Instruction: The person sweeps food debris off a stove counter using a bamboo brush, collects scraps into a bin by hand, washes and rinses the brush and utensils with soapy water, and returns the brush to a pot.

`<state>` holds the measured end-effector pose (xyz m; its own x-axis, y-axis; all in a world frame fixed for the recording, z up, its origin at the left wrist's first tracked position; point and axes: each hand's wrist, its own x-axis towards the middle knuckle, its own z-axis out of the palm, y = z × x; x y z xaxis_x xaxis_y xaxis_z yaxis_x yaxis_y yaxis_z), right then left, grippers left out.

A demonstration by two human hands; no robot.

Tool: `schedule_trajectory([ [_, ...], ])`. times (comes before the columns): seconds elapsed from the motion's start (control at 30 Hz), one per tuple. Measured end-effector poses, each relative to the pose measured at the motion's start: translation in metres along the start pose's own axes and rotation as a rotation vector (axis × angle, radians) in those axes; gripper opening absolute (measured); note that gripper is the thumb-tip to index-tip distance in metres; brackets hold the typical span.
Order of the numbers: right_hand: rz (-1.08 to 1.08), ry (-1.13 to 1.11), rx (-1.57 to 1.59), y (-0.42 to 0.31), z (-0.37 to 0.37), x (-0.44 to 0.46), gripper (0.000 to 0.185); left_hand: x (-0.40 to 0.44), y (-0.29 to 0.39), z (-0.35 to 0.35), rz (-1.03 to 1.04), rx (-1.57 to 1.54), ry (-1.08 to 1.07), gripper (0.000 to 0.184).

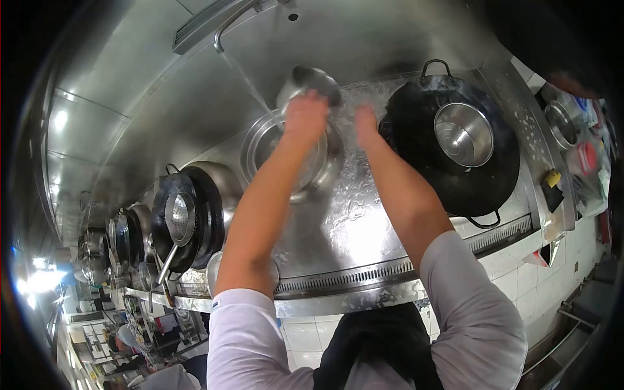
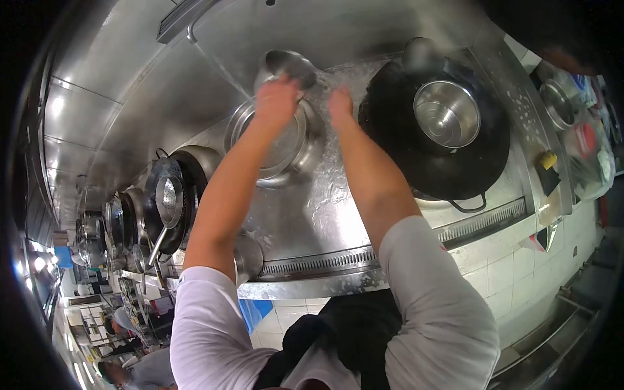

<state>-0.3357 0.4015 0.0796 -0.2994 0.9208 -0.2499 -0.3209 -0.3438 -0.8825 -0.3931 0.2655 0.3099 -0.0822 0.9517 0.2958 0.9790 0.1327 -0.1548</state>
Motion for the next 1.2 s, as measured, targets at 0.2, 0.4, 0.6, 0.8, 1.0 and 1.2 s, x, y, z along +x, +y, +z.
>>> schedule_trajectory([
  [0.2,-0.103,-0.122,-0.626,0.002,-0.027,-0.144,0.039,-0.106,-0.05,0.037,-0.563,-0.144,-0.014,0.017],
  [0.4,-0.143,-0.265,-1.006,0.061,-0.091,-0.229,0.038,-0.197,-0.057,0.075,-0.566,-0.402,0.092,0.023],
  [0.6,-0.141,-0.358,-0.942,0.023,-0.178,-0.316,0.038,-0.349,-0.073,-0.045,-0.603,-0.17,0.212,0.035],
  [0.8,-0.516,0.014,-1.386,-0.019,-0.276,-0.424,0.032,-0.55,-0.118,0.02,-0.686,-0.382,-0.689,0.076],
  [1.0,-0.542,0.267,-1.413,-0.015,-0.297,-0.477,0.04,-0.598,-0.165,0.109,-0.586,-0.28,-0.891,0.069],
  [1.2,-0.451,0.228,-1.411,-0.017,-0.311,-0.499,0.039,-0.595,-0.189,0.112,-0.539,-0.421,-0.846,0.044],
])
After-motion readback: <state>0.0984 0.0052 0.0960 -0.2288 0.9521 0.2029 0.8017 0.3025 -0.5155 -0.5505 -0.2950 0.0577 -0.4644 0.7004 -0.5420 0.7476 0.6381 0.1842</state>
